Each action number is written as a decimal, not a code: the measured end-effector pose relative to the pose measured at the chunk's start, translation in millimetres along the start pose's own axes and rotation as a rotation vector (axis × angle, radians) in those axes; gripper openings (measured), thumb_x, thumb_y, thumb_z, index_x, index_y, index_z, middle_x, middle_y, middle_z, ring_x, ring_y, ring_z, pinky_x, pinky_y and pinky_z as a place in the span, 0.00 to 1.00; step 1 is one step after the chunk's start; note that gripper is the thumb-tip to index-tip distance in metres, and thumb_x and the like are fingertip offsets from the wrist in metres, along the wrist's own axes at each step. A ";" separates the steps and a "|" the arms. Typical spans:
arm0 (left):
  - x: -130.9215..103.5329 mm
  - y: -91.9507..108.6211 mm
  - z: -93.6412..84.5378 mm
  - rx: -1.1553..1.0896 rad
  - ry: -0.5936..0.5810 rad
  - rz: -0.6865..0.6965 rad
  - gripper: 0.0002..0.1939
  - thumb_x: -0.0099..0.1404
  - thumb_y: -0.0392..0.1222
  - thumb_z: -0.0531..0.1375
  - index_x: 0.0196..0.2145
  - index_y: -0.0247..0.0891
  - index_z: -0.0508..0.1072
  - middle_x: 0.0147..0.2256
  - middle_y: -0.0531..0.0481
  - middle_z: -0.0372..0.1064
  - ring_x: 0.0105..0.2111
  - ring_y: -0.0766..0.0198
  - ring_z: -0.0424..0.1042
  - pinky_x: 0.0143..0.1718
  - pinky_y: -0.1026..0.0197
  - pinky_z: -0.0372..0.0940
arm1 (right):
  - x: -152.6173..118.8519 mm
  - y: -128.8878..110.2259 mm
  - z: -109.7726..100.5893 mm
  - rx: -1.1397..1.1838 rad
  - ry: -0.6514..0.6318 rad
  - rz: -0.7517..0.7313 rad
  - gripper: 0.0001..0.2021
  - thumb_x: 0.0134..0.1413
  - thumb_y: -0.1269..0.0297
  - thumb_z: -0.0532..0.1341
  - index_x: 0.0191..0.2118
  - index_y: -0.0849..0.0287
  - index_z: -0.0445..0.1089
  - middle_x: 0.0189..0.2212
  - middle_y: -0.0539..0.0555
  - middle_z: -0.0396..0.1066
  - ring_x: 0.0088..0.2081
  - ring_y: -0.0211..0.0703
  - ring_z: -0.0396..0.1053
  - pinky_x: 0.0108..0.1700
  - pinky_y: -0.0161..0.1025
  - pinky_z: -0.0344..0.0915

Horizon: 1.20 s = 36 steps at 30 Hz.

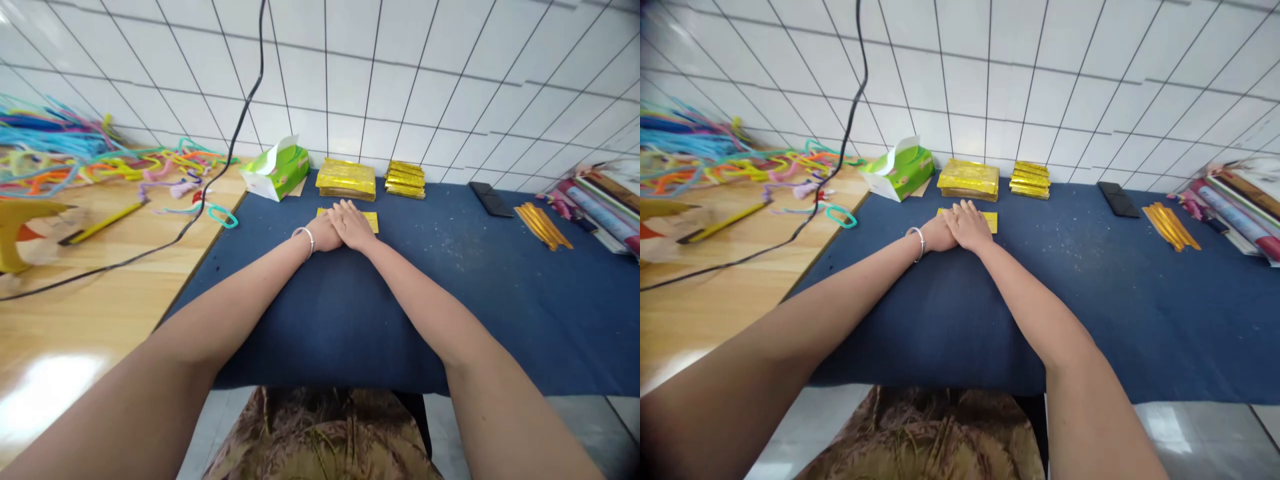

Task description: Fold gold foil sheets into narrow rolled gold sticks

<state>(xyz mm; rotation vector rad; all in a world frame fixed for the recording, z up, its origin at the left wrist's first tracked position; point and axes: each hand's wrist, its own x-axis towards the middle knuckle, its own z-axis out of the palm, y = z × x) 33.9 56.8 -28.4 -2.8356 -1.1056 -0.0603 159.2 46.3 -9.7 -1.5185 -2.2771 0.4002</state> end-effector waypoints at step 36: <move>-33.7 -31.0 -13.3 -0.136 -0.056 -0.309 0.32 0.69 0.54 0.35 0.64 0.35 0.43 0.65 0.44 0.37 0.65 0.55 0.38 0.61 0.48 0.38 | -33.3 65.0 -25.2 -0.365 -0.054 0.037 0.31 0.61 0.50 0.37 0.65 0.62 0.45 0.65 0.58 0.42 0.66 0.53 0.38 0.63 0.57 0.38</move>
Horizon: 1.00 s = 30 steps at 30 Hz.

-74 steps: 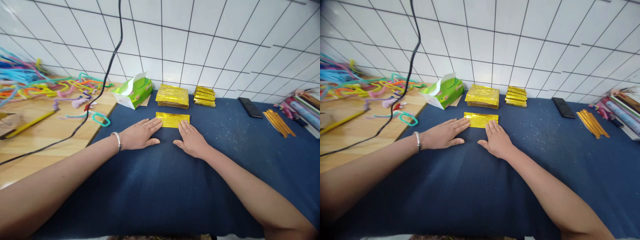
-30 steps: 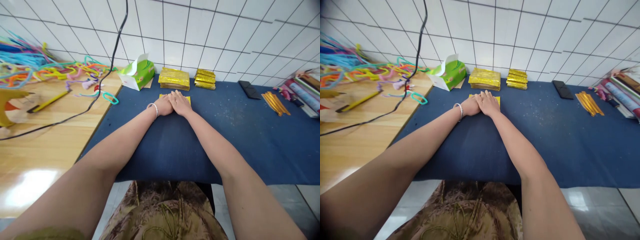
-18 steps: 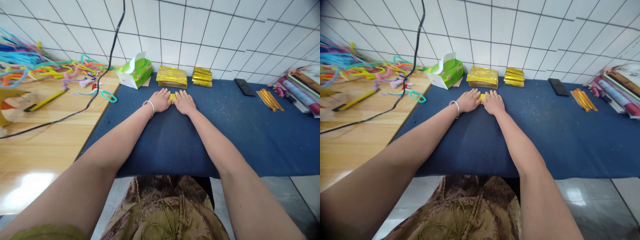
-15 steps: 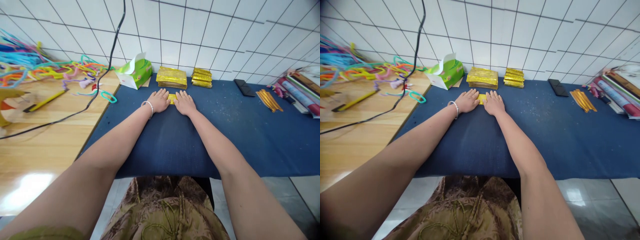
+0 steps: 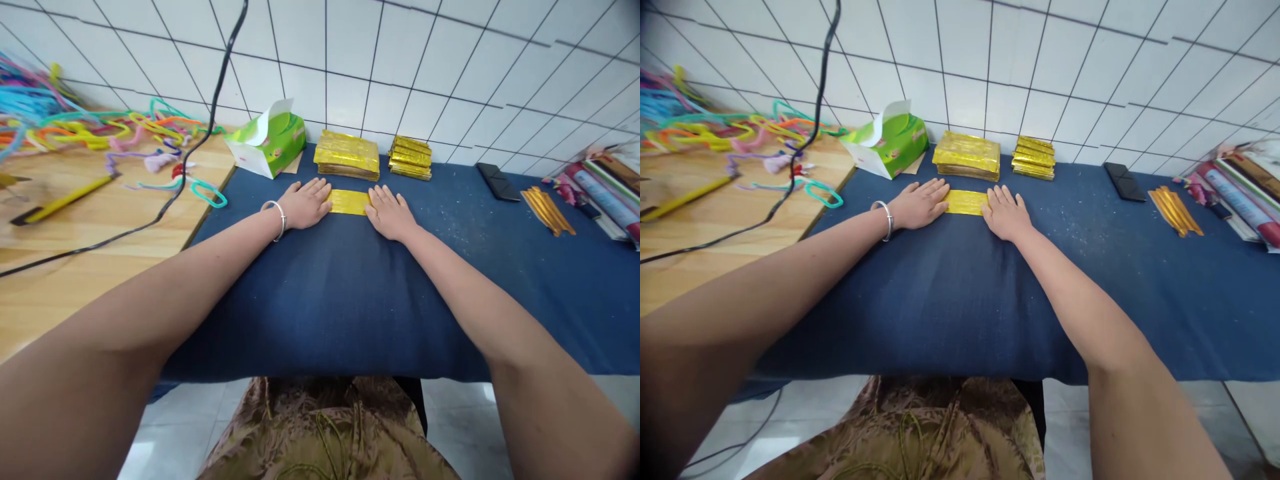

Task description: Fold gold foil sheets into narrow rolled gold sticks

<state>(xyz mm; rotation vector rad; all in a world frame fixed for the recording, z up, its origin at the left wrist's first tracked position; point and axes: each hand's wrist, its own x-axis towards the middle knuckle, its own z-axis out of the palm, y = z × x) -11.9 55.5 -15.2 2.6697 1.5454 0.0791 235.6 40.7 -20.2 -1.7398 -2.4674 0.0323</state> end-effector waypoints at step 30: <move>4.1 -27.7 0.4 -0.076 0.145 -0.076 0.24 0.68 0.49 0.42 0.57 0.44 0.61 0.60 0.54 0.56 0.61 0.63 0.52 0.60 0.57 0.49 | -6.8 11.9 -15.4 0.059 0.066 0.102 0.24 0.60 0.63 0.43 0.61 0.59 0.55 0.62 0.55 0.52 0.63 0.53 0.45 0.60 0.53 0.50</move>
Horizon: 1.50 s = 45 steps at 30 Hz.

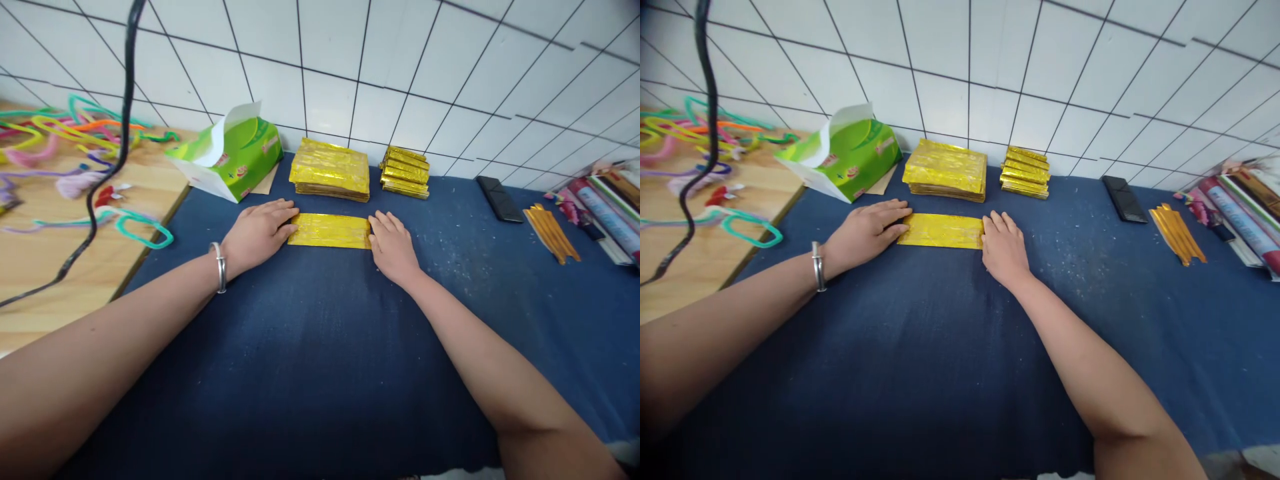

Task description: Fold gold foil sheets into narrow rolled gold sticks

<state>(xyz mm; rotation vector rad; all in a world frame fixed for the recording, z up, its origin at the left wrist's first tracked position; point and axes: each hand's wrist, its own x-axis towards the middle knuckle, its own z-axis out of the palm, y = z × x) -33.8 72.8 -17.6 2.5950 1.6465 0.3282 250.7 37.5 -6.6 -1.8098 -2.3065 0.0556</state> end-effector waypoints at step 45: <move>-3.0 7.8 -7.1 -0.357 0.262 0.038 0.18 0.55 0.44 0.63 0.44 0.40 0.70 0.39 0.50 0.70 0.39 0.60 0.67 0.44 0.57 0.61 | 4.3 -1.9 -1.2 0.261 0.285 -0.332 0.02 0.52 0.66 0.60 0.31 0.56 0.70 0.29 0.50 0.71 0.36 0.44 0.65 0.45 0.44 0.60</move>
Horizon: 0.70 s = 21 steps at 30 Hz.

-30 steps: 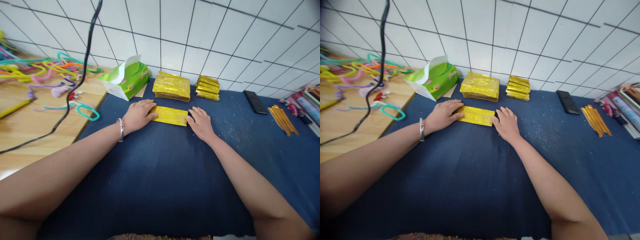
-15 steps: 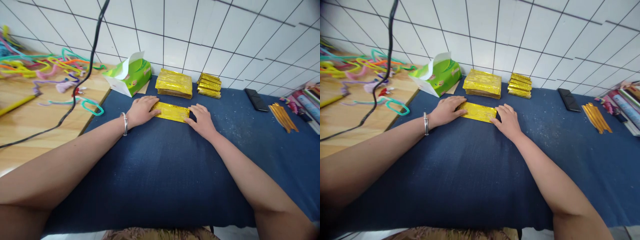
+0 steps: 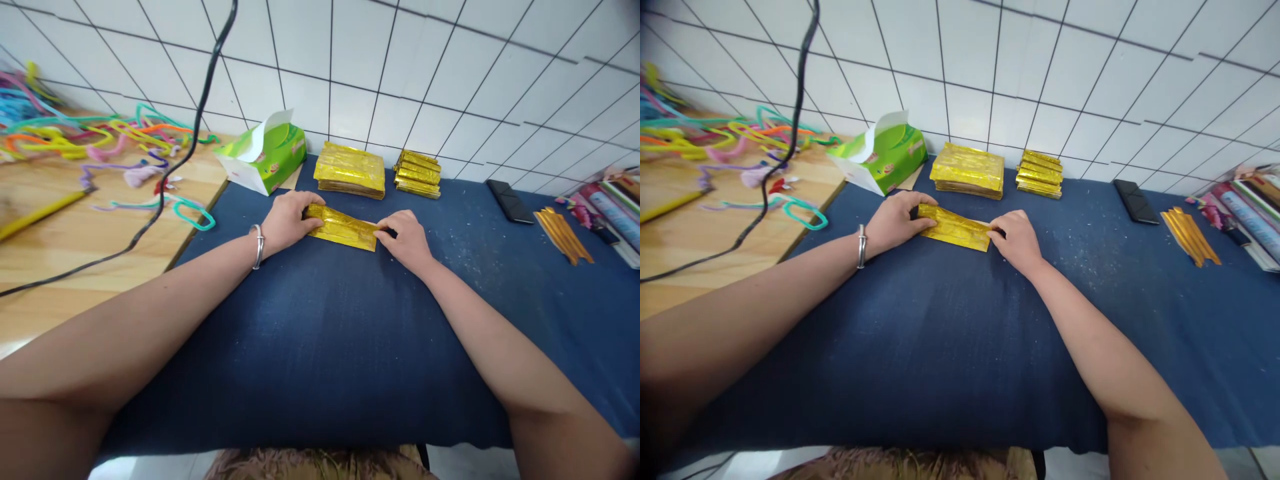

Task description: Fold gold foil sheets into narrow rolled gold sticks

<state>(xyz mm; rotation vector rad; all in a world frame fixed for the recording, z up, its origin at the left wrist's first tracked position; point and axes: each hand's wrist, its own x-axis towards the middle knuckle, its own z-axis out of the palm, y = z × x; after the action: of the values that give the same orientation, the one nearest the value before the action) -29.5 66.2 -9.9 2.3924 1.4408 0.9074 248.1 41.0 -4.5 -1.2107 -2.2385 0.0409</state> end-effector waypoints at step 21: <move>1.2 16.9 -26.5 -0.202 0.334 0.232 0.16 0.54 0.35 0.65 0.41 0.36 0.68 0.34 0.52 0.69 0.36 0.67 0.69 0.43 0.62 0.65 | 0.8 -15.8 -36.7 0.032 0.261 -0.230 0.04 0.56 0.66 0.57 0.36 0.52 0.68 0.37 0.50 0.73 0.44 0.44 0.69 0.51 0.49 0.62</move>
<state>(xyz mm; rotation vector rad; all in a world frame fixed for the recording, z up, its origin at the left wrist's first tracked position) -32.7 55.2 19.4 2.3681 1.1124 1.4927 254.4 23.5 30.9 -0.8793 -2.1222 -0.1620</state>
